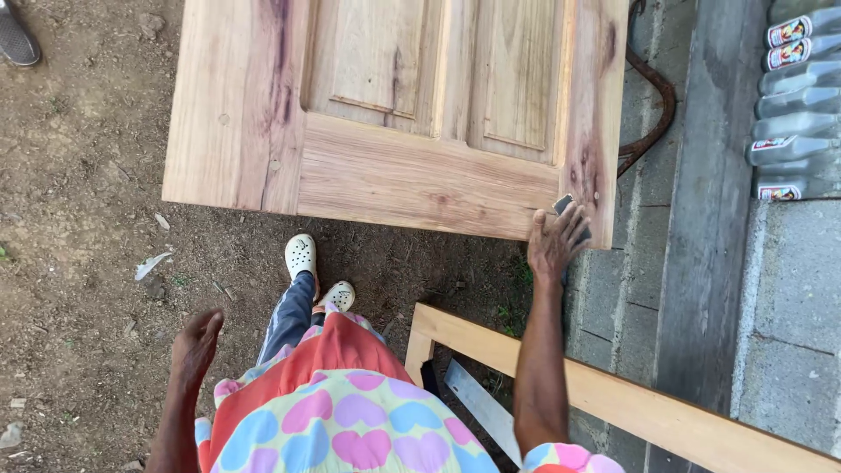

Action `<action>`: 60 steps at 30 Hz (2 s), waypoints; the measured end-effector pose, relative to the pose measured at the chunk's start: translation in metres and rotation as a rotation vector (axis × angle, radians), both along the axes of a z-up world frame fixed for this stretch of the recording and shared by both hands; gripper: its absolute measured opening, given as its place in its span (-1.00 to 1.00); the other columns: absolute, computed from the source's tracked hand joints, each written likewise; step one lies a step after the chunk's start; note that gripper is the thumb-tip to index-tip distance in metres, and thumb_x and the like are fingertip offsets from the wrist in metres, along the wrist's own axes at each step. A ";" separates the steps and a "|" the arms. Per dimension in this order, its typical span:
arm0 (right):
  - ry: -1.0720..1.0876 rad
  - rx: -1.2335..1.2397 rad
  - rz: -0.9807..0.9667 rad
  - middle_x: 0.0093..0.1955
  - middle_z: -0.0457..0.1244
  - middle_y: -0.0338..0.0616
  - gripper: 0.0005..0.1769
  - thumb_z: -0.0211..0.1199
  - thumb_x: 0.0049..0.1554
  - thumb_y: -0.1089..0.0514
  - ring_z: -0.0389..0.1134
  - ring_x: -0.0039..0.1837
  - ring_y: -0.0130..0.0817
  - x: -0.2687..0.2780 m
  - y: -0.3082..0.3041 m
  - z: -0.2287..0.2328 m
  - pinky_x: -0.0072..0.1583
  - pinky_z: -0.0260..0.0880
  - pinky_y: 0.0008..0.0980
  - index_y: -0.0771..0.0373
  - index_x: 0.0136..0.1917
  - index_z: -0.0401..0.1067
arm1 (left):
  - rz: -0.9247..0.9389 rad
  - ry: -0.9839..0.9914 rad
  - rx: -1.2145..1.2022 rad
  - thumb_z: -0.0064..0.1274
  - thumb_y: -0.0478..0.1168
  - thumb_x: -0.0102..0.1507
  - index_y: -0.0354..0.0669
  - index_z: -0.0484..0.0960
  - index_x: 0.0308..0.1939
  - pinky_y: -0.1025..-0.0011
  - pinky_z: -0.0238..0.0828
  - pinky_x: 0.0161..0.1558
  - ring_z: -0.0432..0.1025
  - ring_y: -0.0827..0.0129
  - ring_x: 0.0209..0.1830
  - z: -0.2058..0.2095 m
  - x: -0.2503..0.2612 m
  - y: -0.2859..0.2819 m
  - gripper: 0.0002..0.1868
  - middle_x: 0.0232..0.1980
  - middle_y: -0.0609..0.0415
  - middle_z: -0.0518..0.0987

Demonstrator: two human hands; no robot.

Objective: Sanding a wooden door using a sanding block.

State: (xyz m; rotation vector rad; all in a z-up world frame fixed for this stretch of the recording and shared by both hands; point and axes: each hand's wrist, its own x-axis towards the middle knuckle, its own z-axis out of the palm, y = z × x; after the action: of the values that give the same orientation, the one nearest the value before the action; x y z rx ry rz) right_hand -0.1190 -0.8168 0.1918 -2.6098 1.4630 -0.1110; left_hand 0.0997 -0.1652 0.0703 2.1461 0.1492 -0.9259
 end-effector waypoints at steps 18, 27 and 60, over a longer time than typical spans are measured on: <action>0.139 0.004 0.345 0.76 -0.46 0.16 0.14 -0.54 0.19 -0.65 -0.53 0.73 0.14 0.081 0.051 0.018 0.62 -0.58 0.12 0.18 0.71 -0.39 | -0.013 0.068 0.099 -0.07 0.16 0.40 -0.08 0.65 0.28 0.03 0.50 0.19 0.59 -0.04 0.14 -0.063 0.001 -0.006 -0.46 0.16 -0.17 0.69; 0.025 -0.047 0.192 0.76 -0.51 0.22 0.20 -0.49 0.21 -0.69 -0.57 0.73 0.19 0.082 0.014 -0.020 0.58 -0.69 0.13 0.20 0.75 -0.43 | -0.071 0.302 0.382 -0.06 0.27 0.42 -0.03 0.63 0.33 0.01 0.57 0.18 0.67 -0.11 0.06 -0.082 -0.028 0.064 -0.40 0.12 -0.24 0.74; 0.039 -0.019 0.667 0.79 -0.38 0.11 0.28 -0.60 0.08 -0.76 -0.40 0.80 0.05 0.198 0.180 0.032 0.69 -0.53 0.30 0.18 0.71 -0.48 | -0.180 0.199 0.288 -0.02 0.22 0.37 -0.08 0.65 0.28 0.03 0.44 0.23 0.57 -0.11 0.15 -0.089 0.027 -0.010 -0.41 0.21 -0.19 0.67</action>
State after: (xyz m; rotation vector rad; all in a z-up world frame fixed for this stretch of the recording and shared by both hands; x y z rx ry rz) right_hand 0.0787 -0.6368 0.2239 -2.9652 0.5343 0.0042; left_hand 0.1266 -0.1754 -0.0186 2.3547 0.2001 -1.2903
